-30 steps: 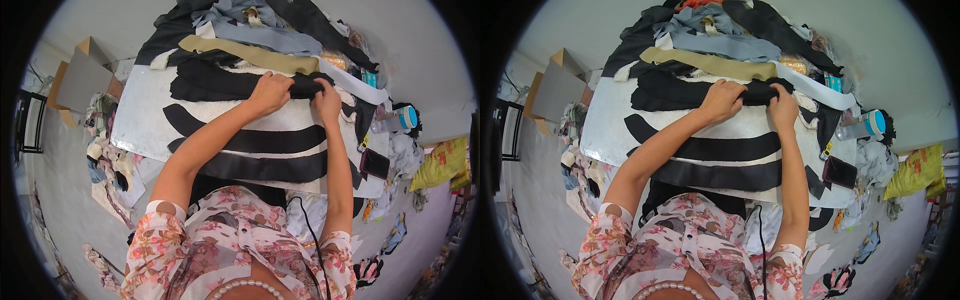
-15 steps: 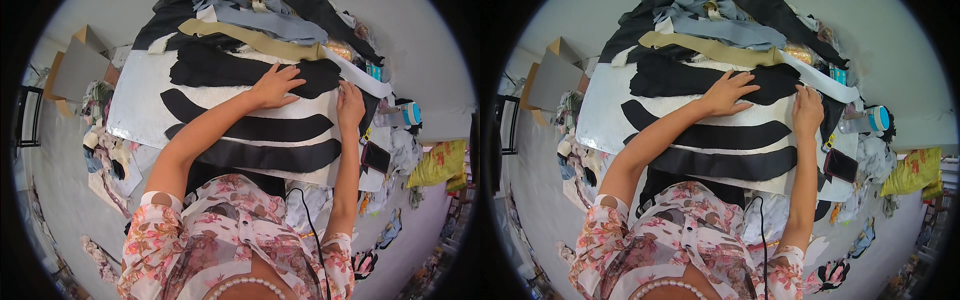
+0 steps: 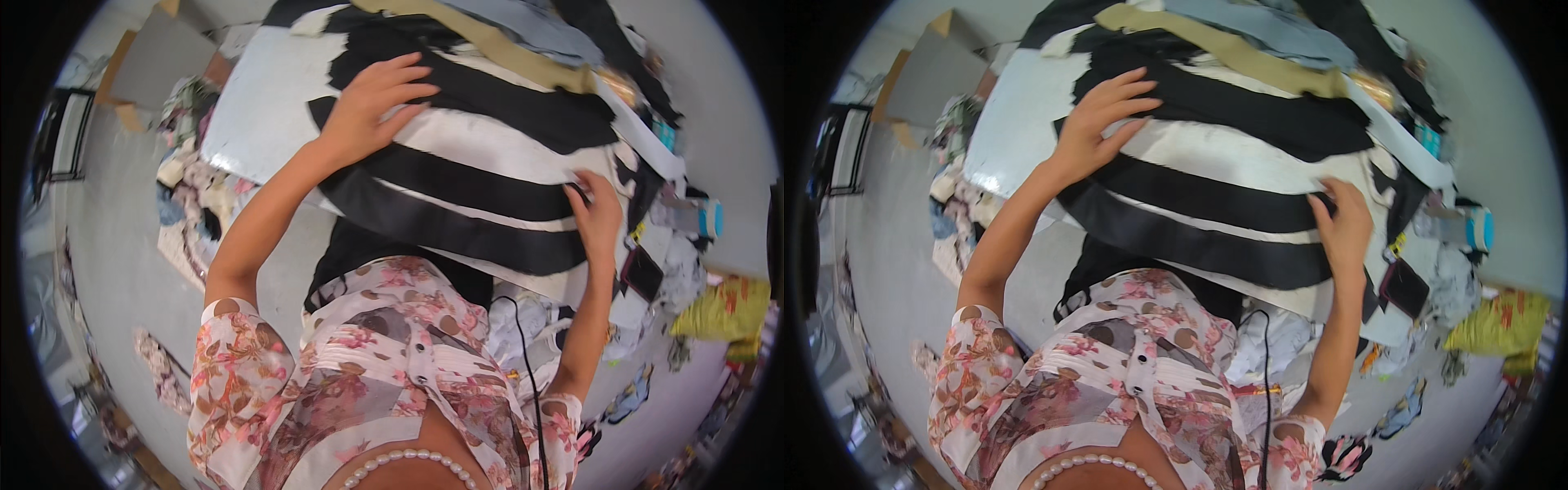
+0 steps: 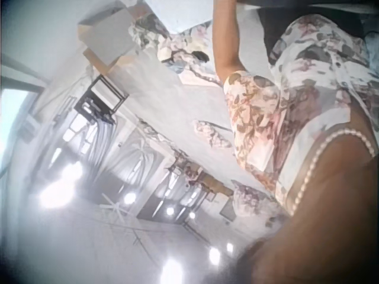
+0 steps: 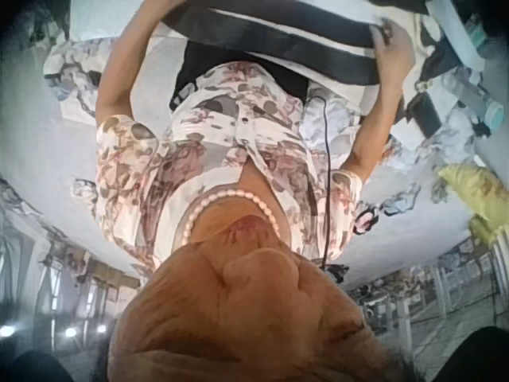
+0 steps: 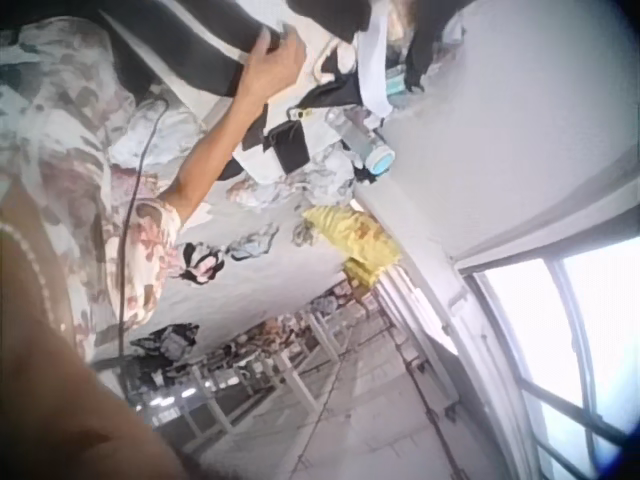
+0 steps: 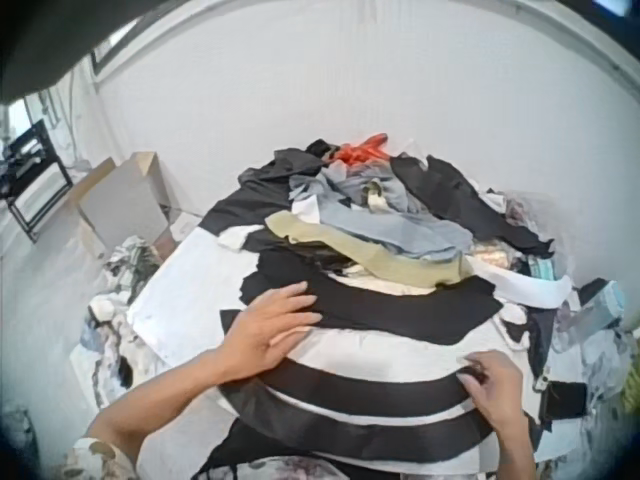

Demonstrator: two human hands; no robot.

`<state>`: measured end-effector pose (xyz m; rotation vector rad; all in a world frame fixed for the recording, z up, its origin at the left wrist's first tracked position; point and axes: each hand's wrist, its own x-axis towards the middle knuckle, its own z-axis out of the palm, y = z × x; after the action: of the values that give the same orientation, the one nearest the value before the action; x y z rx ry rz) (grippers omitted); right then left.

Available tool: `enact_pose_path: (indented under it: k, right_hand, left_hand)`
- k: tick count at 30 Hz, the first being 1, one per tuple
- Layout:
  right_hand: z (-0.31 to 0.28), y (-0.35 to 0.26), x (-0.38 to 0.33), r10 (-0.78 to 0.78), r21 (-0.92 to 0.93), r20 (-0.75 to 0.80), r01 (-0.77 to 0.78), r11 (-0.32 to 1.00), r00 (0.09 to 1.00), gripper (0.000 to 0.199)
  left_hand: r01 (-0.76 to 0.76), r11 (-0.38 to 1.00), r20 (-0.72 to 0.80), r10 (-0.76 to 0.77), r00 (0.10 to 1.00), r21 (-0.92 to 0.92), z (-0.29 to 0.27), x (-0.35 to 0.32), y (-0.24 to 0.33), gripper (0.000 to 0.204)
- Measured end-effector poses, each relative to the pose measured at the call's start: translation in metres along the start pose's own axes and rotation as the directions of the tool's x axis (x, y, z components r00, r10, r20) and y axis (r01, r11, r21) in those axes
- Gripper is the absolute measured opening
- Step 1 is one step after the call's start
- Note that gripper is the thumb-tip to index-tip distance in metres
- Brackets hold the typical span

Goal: The person arranges several black fabric strips on a white table surface. They smooth and reposition the strips repeatedly, occasionally lifting and folding them to adjust placement. The workspace contains additional fabric scraps and tools nearby.

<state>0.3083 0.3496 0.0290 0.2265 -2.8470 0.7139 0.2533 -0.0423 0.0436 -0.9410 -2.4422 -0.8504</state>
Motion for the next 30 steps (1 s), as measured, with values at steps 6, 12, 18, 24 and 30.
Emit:
enact_pose_path:
  k: [6, 12, 18, 24, 30]
  right_hand:
    - [0.009, 0.024, -0.016, 0.032, -0.148, -0.011, -0.033, 0.988, 0.999, 0.028]
    - [0.008, 0.051, 0.001, 0.158, -0.057, -0.009, -0.158, 0.986, 0.987, 0.03]
    - [0.002, 0.017, 0.002, -0.02, -0.158, -0.172, -0.008, 0.987, 0.985, 0.033]
    - [0.007, 0.02, -0.009, -0.058, -0.165, -0.035, 0.051, 0.985, 0.998, 0.022]
    - [0.005, -0.073, -0.004, 0.088, 0.184, -0.107, -0.068, 0.981, 0.99, 0.003]
  left_hand:
    - [0.208, 0.959, 0.19, -0.244, 0.951, 0.193, -0.047, -0.11, 0.009, 0.038]
    - [0.163, 0.973, 0.33, -0.209, 0.921, 0.162, -0.024, -0.11, 0.012, 0.042]
    - [0.243, 0.947, 0.251, -0.293, 0.923, 0.211, -0.023, -0.115, 0.012, 0.043]
    - [0.163, 0.951, 0.26, -0.233, 0.937, 0.265, -0.026, -0.117, 0.013, 0.044]
    - [0.355, 0.919, 0.005, -0.361, 0.932, 0.17, -0.037, -0.128, 0.018, 0.034]
